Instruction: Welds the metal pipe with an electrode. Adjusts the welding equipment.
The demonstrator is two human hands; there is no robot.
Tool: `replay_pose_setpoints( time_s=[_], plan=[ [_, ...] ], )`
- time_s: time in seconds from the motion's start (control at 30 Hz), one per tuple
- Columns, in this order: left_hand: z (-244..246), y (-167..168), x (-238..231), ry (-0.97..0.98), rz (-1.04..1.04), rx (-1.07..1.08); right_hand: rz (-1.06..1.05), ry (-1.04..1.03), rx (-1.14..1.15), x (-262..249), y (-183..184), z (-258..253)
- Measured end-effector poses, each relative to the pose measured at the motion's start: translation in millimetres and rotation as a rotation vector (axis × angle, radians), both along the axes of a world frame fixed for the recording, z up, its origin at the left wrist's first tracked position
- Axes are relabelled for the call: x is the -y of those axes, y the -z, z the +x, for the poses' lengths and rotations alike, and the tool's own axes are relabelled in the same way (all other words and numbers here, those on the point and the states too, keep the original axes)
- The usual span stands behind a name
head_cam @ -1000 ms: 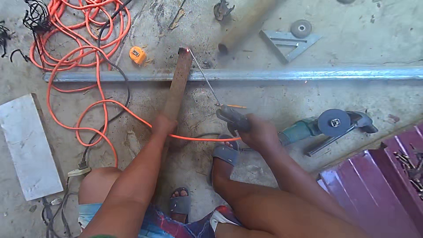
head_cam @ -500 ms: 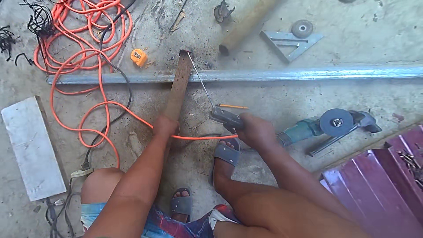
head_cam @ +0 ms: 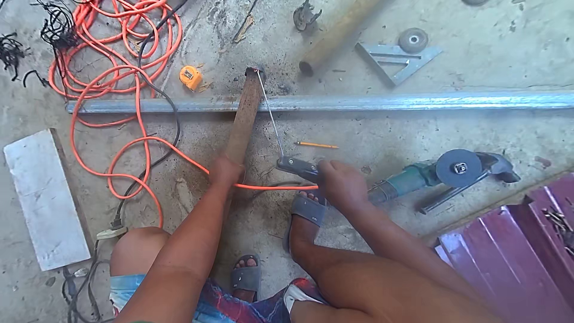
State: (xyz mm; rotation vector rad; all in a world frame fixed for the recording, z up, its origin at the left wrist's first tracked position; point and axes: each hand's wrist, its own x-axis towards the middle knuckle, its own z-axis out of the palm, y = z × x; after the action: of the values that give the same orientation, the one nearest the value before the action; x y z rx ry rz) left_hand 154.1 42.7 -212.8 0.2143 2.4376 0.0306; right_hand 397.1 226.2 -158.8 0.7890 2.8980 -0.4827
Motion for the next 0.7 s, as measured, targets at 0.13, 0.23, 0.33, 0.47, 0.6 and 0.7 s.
replay_pose_setpoints(
  time_s=[0.13,0.23,0.33,0.47,0.6,0.7],
  plan=[
    [1.7,-1.2,-3.4,-0.017,-0.006,-0.006,-0.045,-0.005,0.028,8.8,6.9,-6.3],
    [0.6,0.0,-4.1,-0.011,-0.048,-0.003,-0.117,0.053,0.045,8.0,4.8,-2.6],
    [2.7,1.0,-3.5,-0.007,-0.027,-0.023,-0.096,0.071,0.055,1.4,4.5,2.2],
    [2.6,1.7,-3.7,0.002,-0.027,-0.014,-0.096,0.067,0.086,-1.8,6.4,1.3],
    [3.6,-8.7,-3.1,-0.004,0.016,0.024,-0.099,0.037,-0.074,-3.6,6.3,9.3],
    [3.4,-11.6,-0.8,0.014,0.018,0.044,-0.133,0.039,-0.053,-6.0,4.8,13.6]
  ],
)
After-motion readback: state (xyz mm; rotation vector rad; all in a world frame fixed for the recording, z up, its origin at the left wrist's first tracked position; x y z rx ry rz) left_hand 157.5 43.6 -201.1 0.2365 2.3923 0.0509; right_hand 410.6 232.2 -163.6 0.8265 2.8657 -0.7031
